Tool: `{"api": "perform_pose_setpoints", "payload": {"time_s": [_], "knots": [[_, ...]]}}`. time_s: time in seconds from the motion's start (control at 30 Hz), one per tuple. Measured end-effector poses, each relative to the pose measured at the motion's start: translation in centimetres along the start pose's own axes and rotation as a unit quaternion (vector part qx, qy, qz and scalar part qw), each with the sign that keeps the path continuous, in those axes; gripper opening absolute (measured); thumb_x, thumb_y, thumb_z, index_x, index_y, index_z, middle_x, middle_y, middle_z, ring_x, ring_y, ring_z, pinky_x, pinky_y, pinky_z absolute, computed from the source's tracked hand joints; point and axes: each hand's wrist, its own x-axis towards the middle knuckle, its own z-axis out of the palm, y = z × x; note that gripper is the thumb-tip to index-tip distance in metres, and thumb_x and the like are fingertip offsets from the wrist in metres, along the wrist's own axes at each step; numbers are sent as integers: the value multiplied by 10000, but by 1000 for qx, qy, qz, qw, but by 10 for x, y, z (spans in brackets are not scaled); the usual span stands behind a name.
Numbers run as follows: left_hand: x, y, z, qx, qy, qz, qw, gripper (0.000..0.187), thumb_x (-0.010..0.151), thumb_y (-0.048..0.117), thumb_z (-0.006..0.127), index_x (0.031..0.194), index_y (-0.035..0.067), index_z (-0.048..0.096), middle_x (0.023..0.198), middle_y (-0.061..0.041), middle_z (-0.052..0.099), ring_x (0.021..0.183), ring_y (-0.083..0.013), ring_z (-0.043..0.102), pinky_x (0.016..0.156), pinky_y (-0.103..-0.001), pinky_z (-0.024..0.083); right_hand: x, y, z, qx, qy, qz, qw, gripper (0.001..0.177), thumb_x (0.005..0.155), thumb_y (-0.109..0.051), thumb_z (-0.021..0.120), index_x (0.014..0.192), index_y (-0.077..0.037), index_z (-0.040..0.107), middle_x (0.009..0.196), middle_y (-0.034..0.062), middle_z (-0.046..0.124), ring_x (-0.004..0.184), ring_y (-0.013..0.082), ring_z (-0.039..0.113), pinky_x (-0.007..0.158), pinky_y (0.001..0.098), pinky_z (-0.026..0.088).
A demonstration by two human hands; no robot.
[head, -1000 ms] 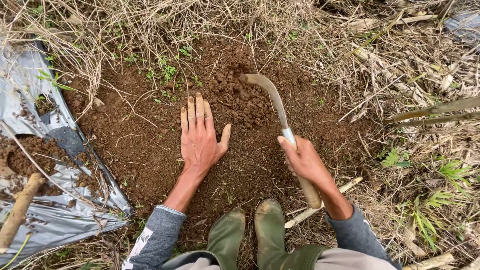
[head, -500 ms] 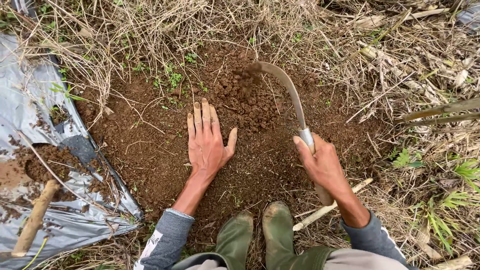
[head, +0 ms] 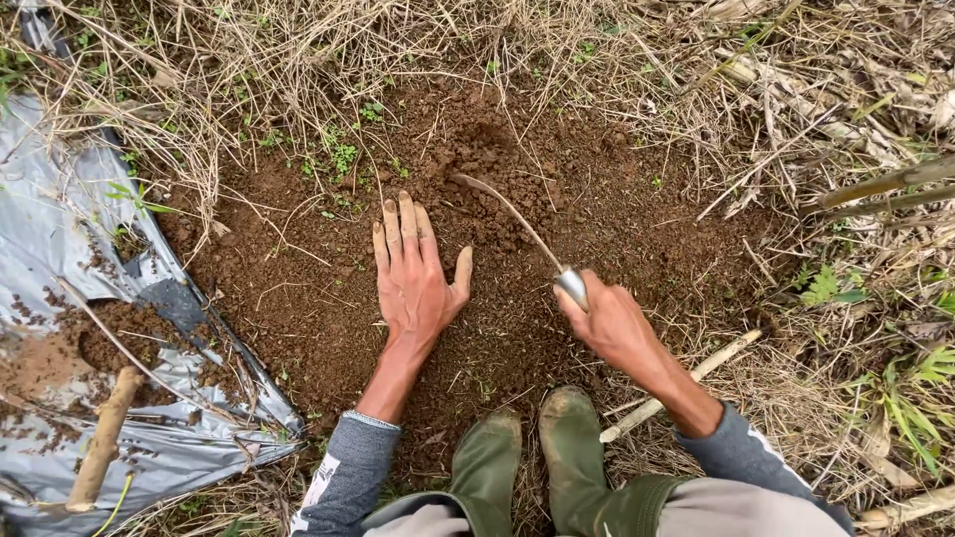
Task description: The person uses a sickle to break up and loosen the soil in a garden bed. They repeatedly strike the ground with the tool and use their hands to clear away dry grass and debris from the area.
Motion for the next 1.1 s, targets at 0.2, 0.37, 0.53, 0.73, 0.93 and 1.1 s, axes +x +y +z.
{"api": "perform_pose_setpoints", "payload": {"time_s": [0.2, 0.37, 0.53, 0.73, 0.93, 1.1], "knots": [[-1, 0, 4, 0, -2, 3, 1000, 822, 1001, 606, 416, 1532, -22, 419, 1632, -245, 332, 1551, -375, 216, 1253, -529, 100, -27, 0, -8, 43, 69, -31, 996, 389, 1006, -358, 602, 1090, 20, 640, 721, 236, 703, 586, 340, 703, 554, 464, 556], [0, 0, 1, -3, 3, 11, 1000, 813, 1001, 587, 430, 1537, -24, 406, 1628, -247, 339, 1549, -378, 222, 1253, -527, 105, -22, -1, -11, 9, 13, -1, 1000, 375, 1016, -292, 571, 1164, 49, 618, 790, 282, 723, 683, 383, 738, 595, 478, 581], [-1, 2, 5, -6, 0, 1, 1000, 825, 999, 594, 428, 1551, -16, 376, 1628, -245, 339, 1547, -377, 229, 1254, -533, 114, -31, 7, -12, 80, 100, -11, 992, 298, 997, -245, 626, 1085, 38, 659, 695, 249, 719, 540, 350, 709, 502, 455, 570], [-2, 0, 6, 0, 1, 9, 1000, 816, 996, 580, 454, 1544, -20, 389, 1634, -241, 331, 1549, -372, 227, 1253, -524, 111, -31, -13, -22, 91, -15, 9, 996, 379, 1025, -253, 550, 1164, 93, 615, 780, 291, 724, 601, 337, 693, 539, 452, 549], [-1, 2, 7, -2, 7, 3, 1000, 825, 985, 582, 469, 1543, -20, 389, 1617, -252, 357, 1538, -382, 252, 1249, -538, 128, 1, 21, -1, 132, 154, -112, 973, 292, 1002, -236, 588, 1087, 38, 643, 712, 209, 688, 550, 315, 672, 491, 423, 533], [-2, 2, 2, -2, -12, 0, 1000, 815, 1005, 585, 434, 1549, -19, 375, 1620, -249, 353, 1545, -379, 237, 1256, -524, 88, -24, -18, -49, 72, -10, 13, 997, 364, 1037, -249, 534, 1110, 92, 638, 710, 248, 701, 547, 327, 673, 533, 451, 522]]}}
